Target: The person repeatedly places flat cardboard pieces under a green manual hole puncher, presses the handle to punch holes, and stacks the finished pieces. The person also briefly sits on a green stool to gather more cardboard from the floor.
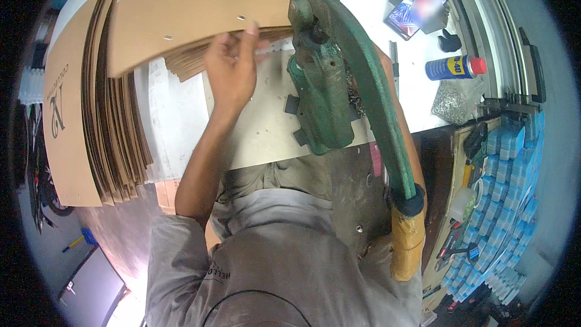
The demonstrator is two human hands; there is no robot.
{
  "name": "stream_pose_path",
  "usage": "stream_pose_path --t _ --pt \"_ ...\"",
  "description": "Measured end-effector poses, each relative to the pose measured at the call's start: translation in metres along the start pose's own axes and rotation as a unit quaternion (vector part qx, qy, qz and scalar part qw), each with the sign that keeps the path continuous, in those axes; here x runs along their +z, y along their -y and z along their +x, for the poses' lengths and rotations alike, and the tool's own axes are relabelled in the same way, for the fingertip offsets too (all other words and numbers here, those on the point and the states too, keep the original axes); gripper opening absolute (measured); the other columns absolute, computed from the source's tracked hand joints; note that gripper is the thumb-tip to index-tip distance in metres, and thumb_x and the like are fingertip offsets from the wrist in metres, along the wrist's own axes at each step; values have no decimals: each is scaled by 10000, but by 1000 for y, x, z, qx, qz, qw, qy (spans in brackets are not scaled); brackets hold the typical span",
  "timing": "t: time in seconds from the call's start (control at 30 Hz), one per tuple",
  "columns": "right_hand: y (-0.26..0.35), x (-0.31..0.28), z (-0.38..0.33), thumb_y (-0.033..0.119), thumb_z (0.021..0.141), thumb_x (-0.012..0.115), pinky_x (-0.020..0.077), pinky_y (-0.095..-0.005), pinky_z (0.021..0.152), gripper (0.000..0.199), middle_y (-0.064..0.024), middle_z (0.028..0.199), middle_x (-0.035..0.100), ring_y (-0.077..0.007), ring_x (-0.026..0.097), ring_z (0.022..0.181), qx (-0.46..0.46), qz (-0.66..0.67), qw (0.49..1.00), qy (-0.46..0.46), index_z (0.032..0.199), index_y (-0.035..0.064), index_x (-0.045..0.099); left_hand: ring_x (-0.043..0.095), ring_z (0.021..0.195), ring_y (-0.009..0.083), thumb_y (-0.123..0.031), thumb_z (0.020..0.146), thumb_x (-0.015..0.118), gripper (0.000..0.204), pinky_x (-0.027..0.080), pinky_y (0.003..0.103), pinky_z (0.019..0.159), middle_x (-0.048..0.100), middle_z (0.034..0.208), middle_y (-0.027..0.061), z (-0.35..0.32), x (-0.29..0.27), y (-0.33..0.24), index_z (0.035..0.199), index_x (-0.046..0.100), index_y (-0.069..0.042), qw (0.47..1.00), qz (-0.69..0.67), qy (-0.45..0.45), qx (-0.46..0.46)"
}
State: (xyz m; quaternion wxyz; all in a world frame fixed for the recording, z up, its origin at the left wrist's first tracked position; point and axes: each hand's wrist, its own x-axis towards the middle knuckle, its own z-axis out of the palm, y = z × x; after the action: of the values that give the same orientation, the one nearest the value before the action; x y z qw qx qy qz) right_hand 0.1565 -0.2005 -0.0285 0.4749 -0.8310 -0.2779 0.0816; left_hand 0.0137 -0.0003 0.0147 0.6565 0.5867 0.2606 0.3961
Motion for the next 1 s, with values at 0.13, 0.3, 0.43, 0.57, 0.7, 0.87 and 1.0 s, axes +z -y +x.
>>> stream_pose_path --t 0.13,0.3,0.43,0.57,0.7,0.87,1.0 --pt "21 -5 -1 28 982 647 521 -277 818 196 -61 1014 715 -122 658 896 16 122 983 137 1169 -8 693 540 473 130 -279 903 828 324 424 269 504 591 566 36 -16 -34 -9 768 677 -26 963 240 109 59" --pt "16 1 -4 37 975 657 523 -278 813 202 -57 1014 715 -124 660 893 63 157 969 181 1168 -9 696 666 701 267 -126 827 793 180 507 351 597 679 804 91 34 -60 -45 888 642 -49 782 406 160 446" --pt "26 -7 -1 44 969 666 526 -279 808 208 -54 1013 715 -125 661 890 75 146 969 183 1168 -9 697 709 914 299 -41 807 706 198 575 422 733 716 1048 120 66 -76 -13 995 651 -73 780 423 288 359" --pt "31 -13 4 50 964 674 528 -280 804 214 -51 1013 716 -126 663 888 120 206 963 126 1167 -9 699 697 972 281 -92 845 638 182 575 446 824 711 1092 104 53 -54 -9 1020 687 -74 748 471 279 375" --pt "32 2 9 57 958 683 530 -280 799 220 -48 1013 716 -128 664 885 158 296 937 94 1167 -10 701 659 982 246 -132 875 607 192 539 392 869 715 1072 67 33 -22 1 1003 732 -61 730 478 248 420" --pt "31 6 5 66 951 693 532 -281 794 229 -44 1012 716 -130 666 881 170 318 928 97 1166 -10 703 630 969 264 -86 815 679 234 484 390 850 727 1020 84 20 -16 1 1027 765 -38 807 395 297 324" --pt "31 3 -7 72 945 702 534 -282 789 236 -42 1012 717 -131 668 879 174 315 928 97 1166 -10 705 612 957 280 -59 814 709 237 481 409 859 715 1001 86 5 -15 -12 1036 790 -42 818 416 327 227"
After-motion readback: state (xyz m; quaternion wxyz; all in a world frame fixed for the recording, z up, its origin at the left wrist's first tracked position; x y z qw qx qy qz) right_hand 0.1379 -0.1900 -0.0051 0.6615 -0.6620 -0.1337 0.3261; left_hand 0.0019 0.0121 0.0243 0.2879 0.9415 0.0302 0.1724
